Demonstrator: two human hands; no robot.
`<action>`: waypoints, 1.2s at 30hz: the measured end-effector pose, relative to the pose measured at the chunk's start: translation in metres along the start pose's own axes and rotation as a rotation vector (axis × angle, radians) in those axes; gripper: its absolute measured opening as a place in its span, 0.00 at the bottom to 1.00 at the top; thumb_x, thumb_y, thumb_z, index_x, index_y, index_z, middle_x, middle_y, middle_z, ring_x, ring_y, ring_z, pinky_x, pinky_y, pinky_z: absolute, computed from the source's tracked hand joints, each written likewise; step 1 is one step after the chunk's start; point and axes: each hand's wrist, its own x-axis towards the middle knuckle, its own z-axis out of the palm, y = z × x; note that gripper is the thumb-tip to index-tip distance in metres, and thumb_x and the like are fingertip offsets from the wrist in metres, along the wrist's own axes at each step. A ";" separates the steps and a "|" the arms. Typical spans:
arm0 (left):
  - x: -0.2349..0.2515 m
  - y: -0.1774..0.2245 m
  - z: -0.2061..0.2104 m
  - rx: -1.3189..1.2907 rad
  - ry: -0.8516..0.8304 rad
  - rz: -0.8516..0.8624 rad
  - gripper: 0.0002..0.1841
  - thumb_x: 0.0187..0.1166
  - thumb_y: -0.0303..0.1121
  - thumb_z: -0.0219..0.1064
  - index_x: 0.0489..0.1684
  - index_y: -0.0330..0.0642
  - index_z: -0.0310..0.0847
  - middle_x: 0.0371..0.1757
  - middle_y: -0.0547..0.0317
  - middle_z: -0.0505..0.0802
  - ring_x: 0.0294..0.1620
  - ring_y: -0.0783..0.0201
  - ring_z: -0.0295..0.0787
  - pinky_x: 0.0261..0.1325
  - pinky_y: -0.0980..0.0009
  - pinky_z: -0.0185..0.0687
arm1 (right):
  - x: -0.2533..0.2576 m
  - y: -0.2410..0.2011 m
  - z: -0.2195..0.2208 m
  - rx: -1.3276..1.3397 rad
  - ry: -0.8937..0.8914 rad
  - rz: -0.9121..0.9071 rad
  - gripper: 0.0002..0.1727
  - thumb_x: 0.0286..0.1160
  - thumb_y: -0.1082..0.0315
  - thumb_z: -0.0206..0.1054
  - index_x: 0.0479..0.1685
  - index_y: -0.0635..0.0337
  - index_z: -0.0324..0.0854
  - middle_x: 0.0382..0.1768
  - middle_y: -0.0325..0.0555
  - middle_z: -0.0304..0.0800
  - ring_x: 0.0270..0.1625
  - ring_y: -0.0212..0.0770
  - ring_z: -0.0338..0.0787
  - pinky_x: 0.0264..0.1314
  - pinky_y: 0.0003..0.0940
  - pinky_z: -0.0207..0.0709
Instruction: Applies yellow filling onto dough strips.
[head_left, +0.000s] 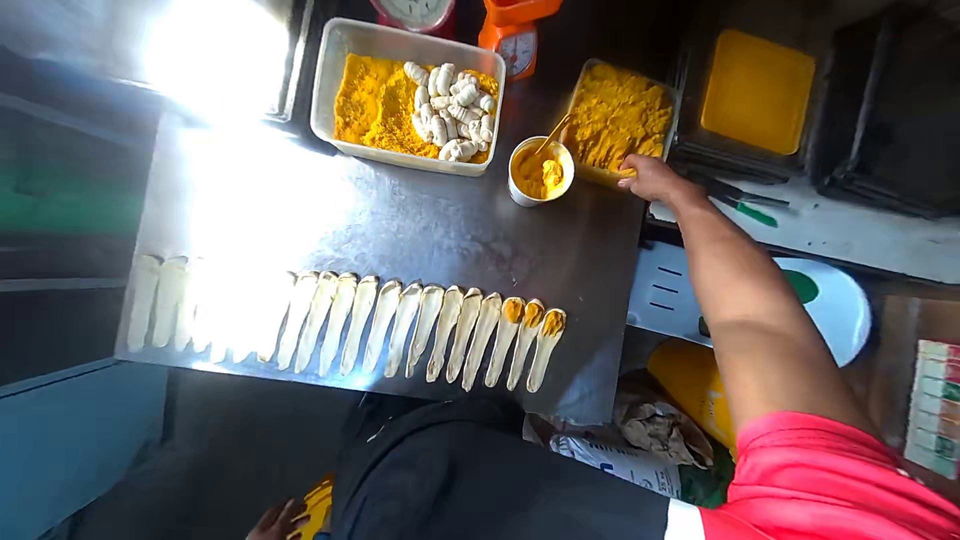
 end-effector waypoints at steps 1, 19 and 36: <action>0.014 0.003 -0.009 -0.039 0.037 0.004 0.26 0.94 0.45 0.53 0.81 0.35 0.67 0.62 0.37 0.90 0.54 0.49 0.92 0.57 0.48 0.88 | -0.005 -0.003 0.002 -0.014 0.076 0.001 0.19 0.72 0.72 0.76 0.61 0.66 0.82 0.65 0.68 0.84 0.71 0.69 0.82 0.75 0.69 0.72; 0.203 0.030 -0.201 0.202 -0.067 0.230 0.23 0.93 0.42 0.56 0.77 0.35 0.75 0.63 0.38 0.91 0.56 0.45 0.93 0.58 0.46 0.87 | -0.272 -0.307 0.293 0.644 0.609 0.480 0.15 0.77 0.60 0.72 0.51 0.63 0.87 0.44 0.53 0.94 0.47 0.48 0.94 0.57 0.51 0.86; 0.135 -0.023 -0.140 0.292 -0.160 0.127 0.21 0.93 0.36 0.55 0.76 0.31 0.75 0.66 0.31 0.88 0.60 0.40 0.89 0.63 0.43 0.82 | -0.226 -0.333 0.328 0.173 0.645 0.444 0.14 0.81 0.65 0.65 0.58 0.59 0.89 0.61 0.56 0.88 0.66 0.55 0.88 0.69 0.53 0.83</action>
